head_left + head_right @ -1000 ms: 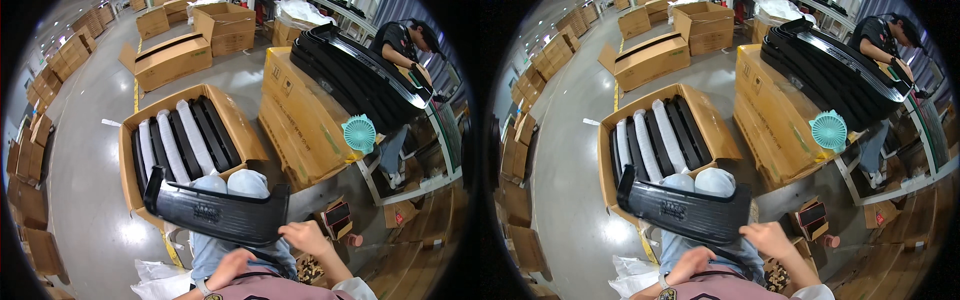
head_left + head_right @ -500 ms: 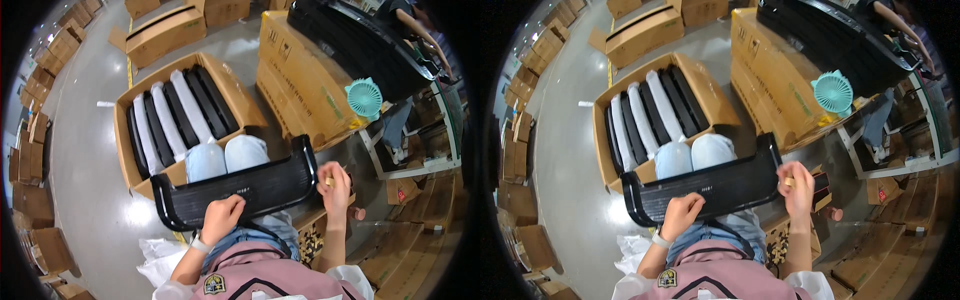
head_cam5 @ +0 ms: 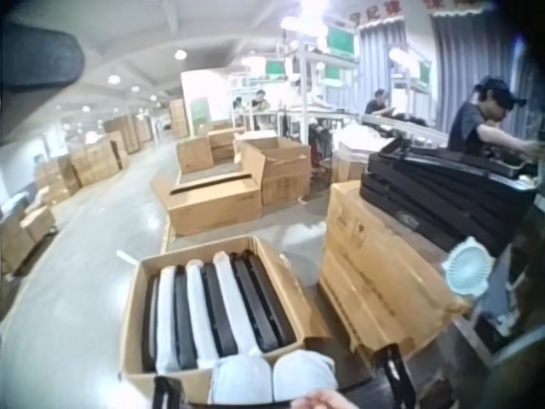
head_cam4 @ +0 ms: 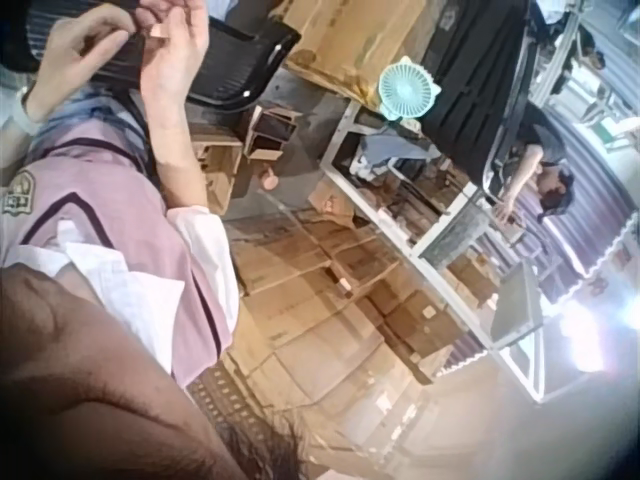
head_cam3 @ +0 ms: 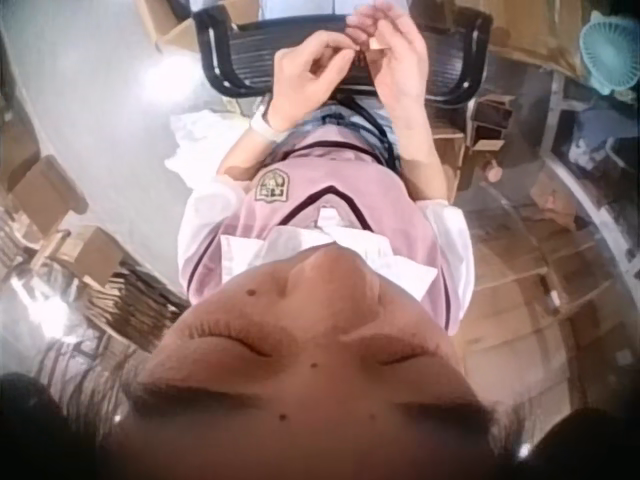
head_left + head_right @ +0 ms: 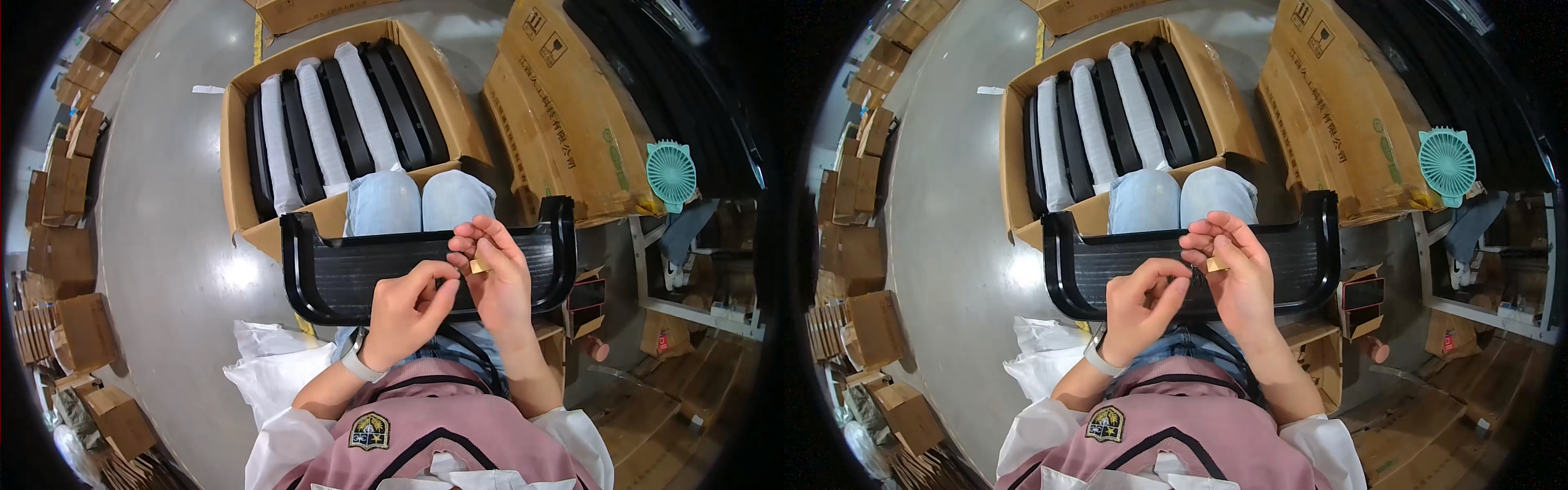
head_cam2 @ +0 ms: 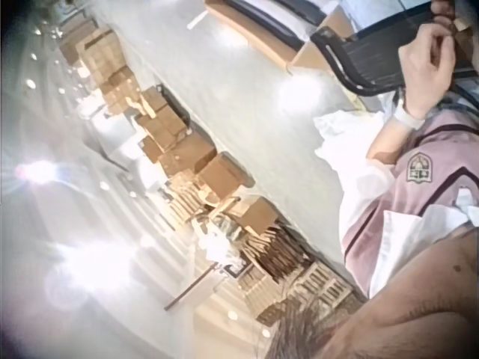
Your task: The person cuts open a cardboard box with a utility knife, unpacks plastic panels, and applies adhesive pads onto the back of each panel by hand.
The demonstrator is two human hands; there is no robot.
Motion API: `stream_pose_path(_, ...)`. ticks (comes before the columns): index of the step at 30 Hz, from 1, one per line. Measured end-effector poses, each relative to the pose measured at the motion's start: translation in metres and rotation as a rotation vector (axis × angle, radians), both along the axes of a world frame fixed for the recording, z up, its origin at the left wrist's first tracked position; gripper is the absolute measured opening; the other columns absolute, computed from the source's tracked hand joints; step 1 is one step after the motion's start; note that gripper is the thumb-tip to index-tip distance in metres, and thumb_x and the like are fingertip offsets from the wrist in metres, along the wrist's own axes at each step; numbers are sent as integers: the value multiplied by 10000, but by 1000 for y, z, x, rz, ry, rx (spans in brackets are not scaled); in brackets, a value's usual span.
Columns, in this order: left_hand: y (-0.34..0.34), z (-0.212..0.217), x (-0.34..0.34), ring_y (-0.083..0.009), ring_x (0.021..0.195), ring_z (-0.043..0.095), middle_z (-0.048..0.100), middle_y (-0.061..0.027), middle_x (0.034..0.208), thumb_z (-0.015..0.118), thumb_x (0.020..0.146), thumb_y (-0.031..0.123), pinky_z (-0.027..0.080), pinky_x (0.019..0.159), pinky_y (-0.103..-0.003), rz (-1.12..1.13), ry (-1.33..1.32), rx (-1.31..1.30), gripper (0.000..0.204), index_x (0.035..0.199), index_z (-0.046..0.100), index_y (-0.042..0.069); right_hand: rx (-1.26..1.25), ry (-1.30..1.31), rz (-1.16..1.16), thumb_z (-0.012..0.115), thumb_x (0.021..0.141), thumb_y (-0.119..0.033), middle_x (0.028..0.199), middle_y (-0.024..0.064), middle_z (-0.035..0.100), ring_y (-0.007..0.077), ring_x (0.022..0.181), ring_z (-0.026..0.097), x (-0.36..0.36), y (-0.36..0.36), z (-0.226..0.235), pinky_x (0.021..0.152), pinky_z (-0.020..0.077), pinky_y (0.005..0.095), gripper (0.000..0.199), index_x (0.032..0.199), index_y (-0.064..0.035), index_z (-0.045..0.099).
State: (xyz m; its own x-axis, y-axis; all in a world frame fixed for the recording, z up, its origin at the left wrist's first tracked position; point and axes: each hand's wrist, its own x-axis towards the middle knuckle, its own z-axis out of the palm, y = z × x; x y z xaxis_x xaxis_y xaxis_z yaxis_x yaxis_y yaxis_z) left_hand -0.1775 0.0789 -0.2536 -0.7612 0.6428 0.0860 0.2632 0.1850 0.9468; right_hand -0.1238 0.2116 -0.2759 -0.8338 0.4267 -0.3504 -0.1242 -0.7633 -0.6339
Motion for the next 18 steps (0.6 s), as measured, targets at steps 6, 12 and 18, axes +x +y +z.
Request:
stream_pose_path(6,10,-21,-2,-179,489,551,559,-40,620,684,743,108,430,445,-295,10,624,-29,210,938,637,45,-3,34,62,383,949,-107,1089,155,570,239,997,583,-2,-10,6,862,483,361,263,1170,8,470)
stream_pose_path(12,6,-16,-2,-137,429,498,542,-50,574,680,768,72,381,418,-260,190,318,10,108,861,646,28,-212,-6,104,402,963,-215,1059,120,592,196,962,584,0,-11,-8,827,471,316,286,1116,-8,528)
stream_pose_path(18,0,-20,1,1,470,364,446,37,491,661,809,71,280,426,-191,216,-254,67,84,809,623,-4,99,-104,149,568,895,-146,818,5,558,71,659,517,8,-20,-7,554,400,205,181,1037,-33,576)
